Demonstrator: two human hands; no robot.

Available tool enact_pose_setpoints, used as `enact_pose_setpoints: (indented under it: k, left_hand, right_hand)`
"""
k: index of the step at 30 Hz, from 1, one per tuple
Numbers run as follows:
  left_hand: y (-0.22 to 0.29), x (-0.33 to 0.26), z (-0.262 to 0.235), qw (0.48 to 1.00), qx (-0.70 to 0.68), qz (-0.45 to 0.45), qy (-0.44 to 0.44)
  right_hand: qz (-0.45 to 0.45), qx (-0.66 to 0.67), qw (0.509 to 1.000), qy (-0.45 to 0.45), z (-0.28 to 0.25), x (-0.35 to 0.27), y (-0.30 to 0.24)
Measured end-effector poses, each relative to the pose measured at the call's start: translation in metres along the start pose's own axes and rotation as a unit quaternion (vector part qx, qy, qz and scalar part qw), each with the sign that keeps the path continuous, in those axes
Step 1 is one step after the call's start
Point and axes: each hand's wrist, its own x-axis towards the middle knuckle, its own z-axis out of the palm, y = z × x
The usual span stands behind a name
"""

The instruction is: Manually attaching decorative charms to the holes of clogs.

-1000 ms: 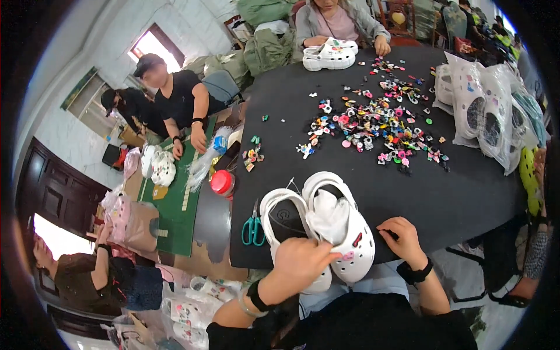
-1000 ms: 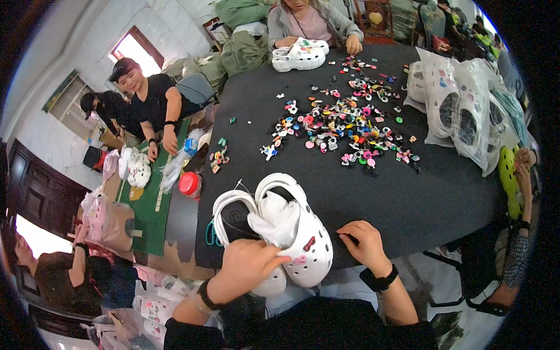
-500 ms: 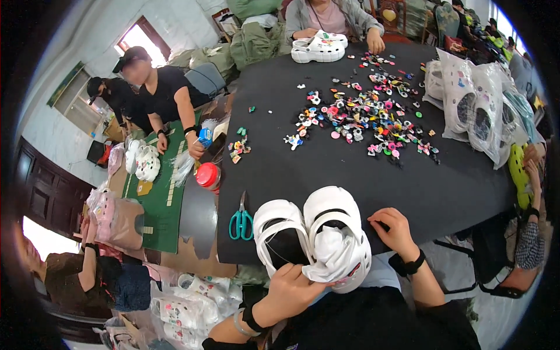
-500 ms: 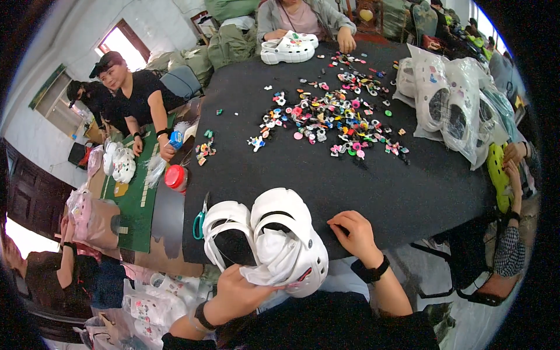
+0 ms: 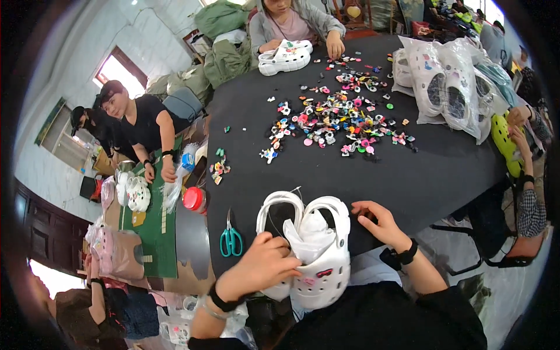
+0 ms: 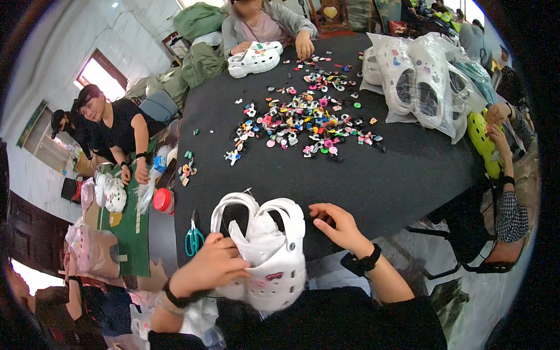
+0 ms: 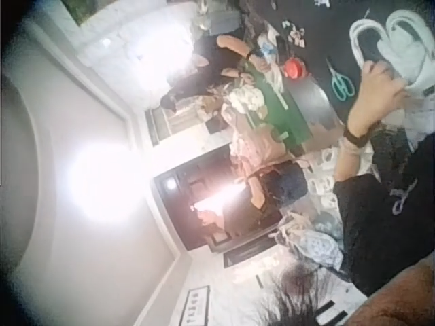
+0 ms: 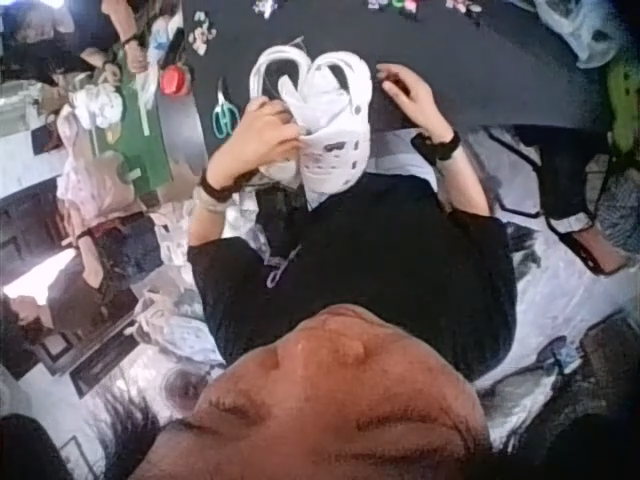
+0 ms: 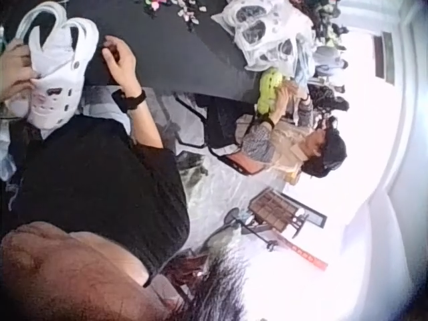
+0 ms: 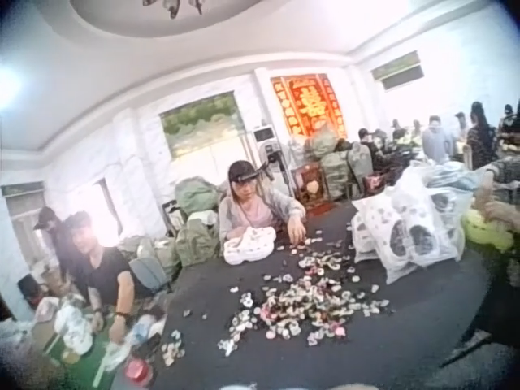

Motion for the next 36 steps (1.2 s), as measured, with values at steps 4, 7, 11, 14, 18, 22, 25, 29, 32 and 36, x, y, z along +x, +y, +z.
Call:
enact_pose_setpoints:
  k: [4, 7, 11, 14, 18, 22, 25, 29, 32, 36]
  left_hand:
    - [-0.025, 0.016, -0.039, 0.990, 0.050, 0.057, -0.118]
    - [-0.036, 0.027, -0.054, 0.981, 0.105, 0.073, -0.146]
    - [-0.046, 0.040, -0.057, 0.958, 0.205, 0.085, -0.183]
    - [-0.054, 0.056, -0.047, 0.955, 0.229, 0.090, -0.168]
    - [-0.073, 0.061, -0.040, 0.950, 0.262, 0.115, -0.127]
    - [-0.091, 0.057, -0.036, 0.941, 0.306, 0.132, -0.062]
    - [-0.090, 0.050, -0.033, 0.958, 0.271, 0.091, -0.036]
    - [-0.069, 0.022, -0.030, 0.972, 0.230, -0.012, 0.050]
    - [-0.037, 0.008, -0.016, 0.972, 0.148, -0.047, 0.174]
    - [0.007, -0.012, 0.009, 0.940, 0.073, -0.147, 0.300]
  right_hand:
    - [-0.011, 0.106, 0.994, -0.024, -0.007, -0.002, 0.006]
    - [-0.017, 0.193, 0.981, -0.029, -0.002, -0.003, 0.003]
    - [-0.074, 0.087, 0.982, -0.154, 0.010, -0.010, -0.020]
    - [-0.051, 0.096, 0.967, -0.229, 0.034, -0.026, -0.035]
    - [-0.056, 0.096, 0.963, -0.247, 0.059, -0.044, -0.046]
    - [-0.092, 0.096, 0.952, -0.277, 0.066, -0.040, -0.048]
    - [-0.122, 0.050, 0.943, -0.306, 0.055, -0.026, -0.047]
    - [-0.112, 0.030, 0.987, -0.108, 0.019, -0.001, -0.051]
    - [-0.158, -0.095, 0.983, -0.008, -0.001, 0.016, -0.058]
    - [-0.276, -0.229, 0.932, -0.054, 0.004, 0.040, -0.078]
